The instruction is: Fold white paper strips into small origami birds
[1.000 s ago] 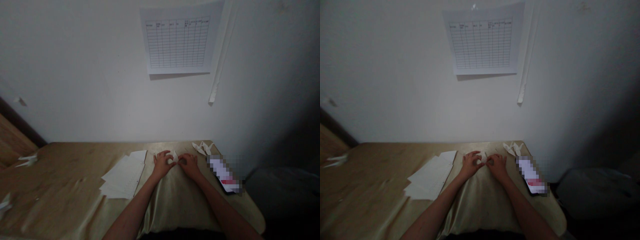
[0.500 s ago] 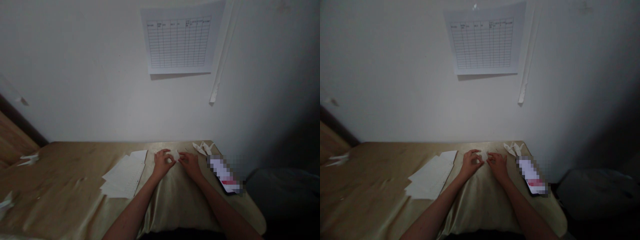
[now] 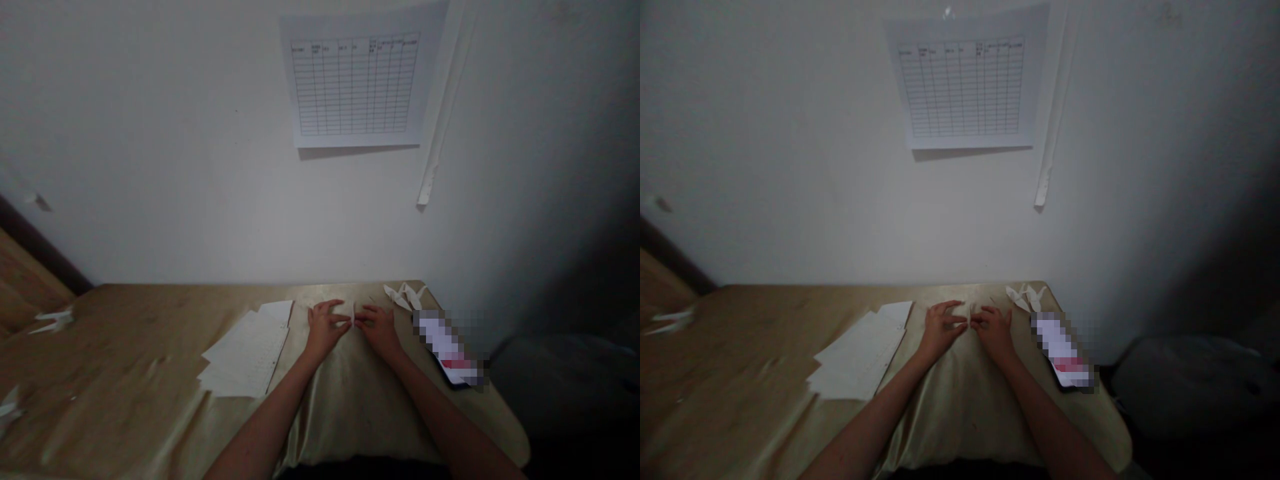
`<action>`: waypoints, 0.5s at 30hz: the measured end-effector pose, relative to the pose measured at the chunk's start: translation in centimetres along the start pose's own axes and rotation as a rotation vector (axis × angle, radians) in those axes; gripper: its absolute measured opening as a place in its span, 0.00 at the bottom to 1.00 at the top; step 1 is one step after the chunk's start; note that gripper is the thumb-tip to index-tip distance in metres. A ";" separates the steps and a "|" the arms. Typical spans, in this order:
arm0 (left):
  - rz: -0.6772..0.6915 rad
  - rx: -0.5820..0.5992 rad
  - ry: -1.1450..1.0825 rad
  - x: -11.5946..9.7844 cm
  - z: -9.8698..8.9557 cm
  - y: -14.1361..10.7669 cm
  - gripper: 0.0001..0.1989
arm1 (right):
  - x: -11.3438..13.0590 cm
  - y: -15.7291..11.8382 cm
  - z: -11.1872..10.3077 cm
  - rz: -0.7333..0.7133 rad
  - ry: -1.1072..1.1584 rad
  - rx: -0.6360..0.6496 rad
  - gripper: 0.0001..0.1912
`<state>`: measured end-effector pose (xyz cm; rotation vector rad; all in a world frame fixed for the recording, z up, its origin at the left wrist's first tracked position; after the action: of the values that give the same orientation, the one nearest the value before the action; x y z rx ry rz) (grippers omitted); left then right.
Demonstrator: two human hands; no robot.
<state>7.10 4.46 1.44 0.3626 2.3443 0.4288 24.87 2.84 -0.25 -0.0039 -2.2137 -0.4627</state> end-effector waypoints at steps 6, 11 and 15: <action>0.000 -0.006 -0.015 -0.3 -0.1 -0.2 0.07 | 0.3 0.0 -0.3 0.014 0.016 0.048 0.08; 0.010 -0.009 -0.020 -0.2 0.1 -0.2 0.07 | 0.6 -0.1 -0.4 -0.004 0.014 0.033 0.07; 0.015 -0.010 -0.005 -0.1 0.2 -0.2 0.05 | 0.7 -0.2 -0.5 -0.007 0.007 0.044 0.07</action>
<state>7.31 4.24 1.26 0.3759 2.3350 0.4460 24.75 2.43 0.46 0.0286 -2.2176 -0.4172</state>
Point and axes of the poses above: each hand's wrist, its own y-axis towards the middle knuckle, its own z-axis out of the palm, x = y × z, the point moved 5 cm from there along y, towards the middle knuckle, and after that the axes turned 5 degrees about -x, right-handed, at the moved point
